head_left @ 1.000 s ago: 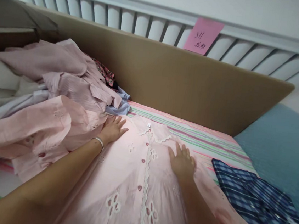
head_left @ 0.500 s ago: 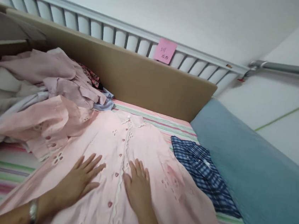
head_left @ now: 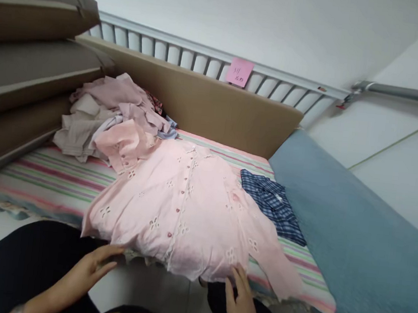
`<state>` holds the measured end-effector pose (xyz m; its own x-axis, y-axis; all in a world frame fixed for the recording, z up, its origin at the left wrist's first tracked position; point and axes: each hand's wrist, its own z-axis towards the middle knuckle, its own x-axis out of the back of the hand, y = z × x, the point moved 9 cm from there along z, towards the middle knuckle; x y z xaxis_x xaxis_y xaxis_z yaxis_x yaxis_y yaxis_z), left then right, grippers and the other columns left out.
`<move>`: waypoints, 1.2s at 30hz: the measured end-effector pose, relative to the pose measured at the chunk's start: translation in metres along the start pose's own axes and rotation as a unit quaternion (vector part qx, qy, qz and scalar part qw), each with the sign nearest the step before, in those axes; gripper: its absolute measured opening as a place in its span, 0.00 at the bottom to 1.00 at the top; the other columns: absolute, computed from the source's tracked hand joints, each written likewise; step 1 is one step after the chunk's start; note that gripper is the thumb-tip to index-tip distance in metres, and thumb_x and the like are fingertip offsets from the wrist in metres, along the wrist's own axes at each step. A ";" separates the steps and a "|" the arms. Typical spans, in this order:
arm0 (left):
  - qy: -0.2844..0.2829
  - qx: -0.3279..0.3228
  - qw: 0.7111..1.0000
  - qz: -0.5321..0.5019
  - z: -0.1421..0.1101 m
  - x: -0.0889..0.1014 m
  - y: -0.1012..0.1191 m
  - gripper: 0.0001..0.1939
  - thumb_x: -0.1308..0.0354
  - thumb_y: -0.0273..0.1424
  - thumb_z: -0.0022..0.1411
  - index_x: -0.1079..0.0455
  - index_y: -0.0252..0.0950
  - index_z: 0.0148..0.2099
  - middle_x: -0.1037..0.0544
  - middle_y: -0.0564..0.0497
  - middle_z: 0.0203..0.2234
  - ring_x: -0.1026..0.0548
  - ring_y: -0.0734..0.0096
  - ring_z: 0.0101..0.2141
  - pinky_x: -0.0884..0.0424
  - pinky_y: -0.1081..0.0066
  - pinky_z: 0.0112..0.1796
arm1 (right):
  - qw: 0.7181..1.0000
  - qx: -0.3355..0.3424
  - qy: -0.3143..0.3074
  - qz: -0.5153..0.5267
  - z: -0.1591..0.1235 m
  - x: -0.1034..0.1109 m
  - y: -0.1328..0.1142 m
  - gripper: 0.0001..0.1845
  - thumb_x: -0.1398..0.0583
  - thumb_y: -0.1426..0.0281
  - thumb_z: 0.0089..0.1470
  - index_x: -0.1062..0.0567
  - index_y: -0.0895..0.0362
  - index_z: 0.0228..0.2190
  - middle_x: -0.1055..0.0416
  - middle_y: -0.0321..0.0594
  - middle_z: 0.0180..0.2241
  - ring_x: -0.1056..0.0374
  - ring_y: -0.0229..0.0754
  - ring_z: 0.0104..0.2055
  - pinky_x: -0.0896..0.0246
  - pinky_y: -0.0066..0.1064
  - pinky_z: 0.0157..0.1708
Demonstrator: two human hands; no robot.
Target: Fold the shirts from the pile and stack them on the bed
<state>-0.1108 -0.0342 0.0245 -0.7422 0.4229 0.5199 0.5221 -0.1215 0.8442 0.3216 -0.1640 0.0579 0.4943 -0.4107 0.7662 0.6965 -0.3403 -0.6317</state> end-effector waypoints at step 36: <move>0.075 0.317 0.828 -0.456 -0.008 -0.085 -0.057 0.23 0.28 0.35 0.32 0.34 0.32 0.29 0.27 0.53 0.20 0.33 0.76 0.19 0.36 0.71 0.27 | 0.821 -0.305 -0.324 0.358 -0.069 -0.217 -0.082 0.29 0.32 0.55 0.30 0.29 0.57 0.34 0.26 0.40 0.29 0.30 0.37 0.27 0.39 0.28 0.29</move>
<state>-0.0801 -0.0704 -0.0667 -0.9684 -0.0428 -0.2457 -0.2039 0.7030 0.6813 0.1217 -0.1057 -0.0645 0.9740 -0.2205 -0.0511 -0.1857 -0.6495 -0.7374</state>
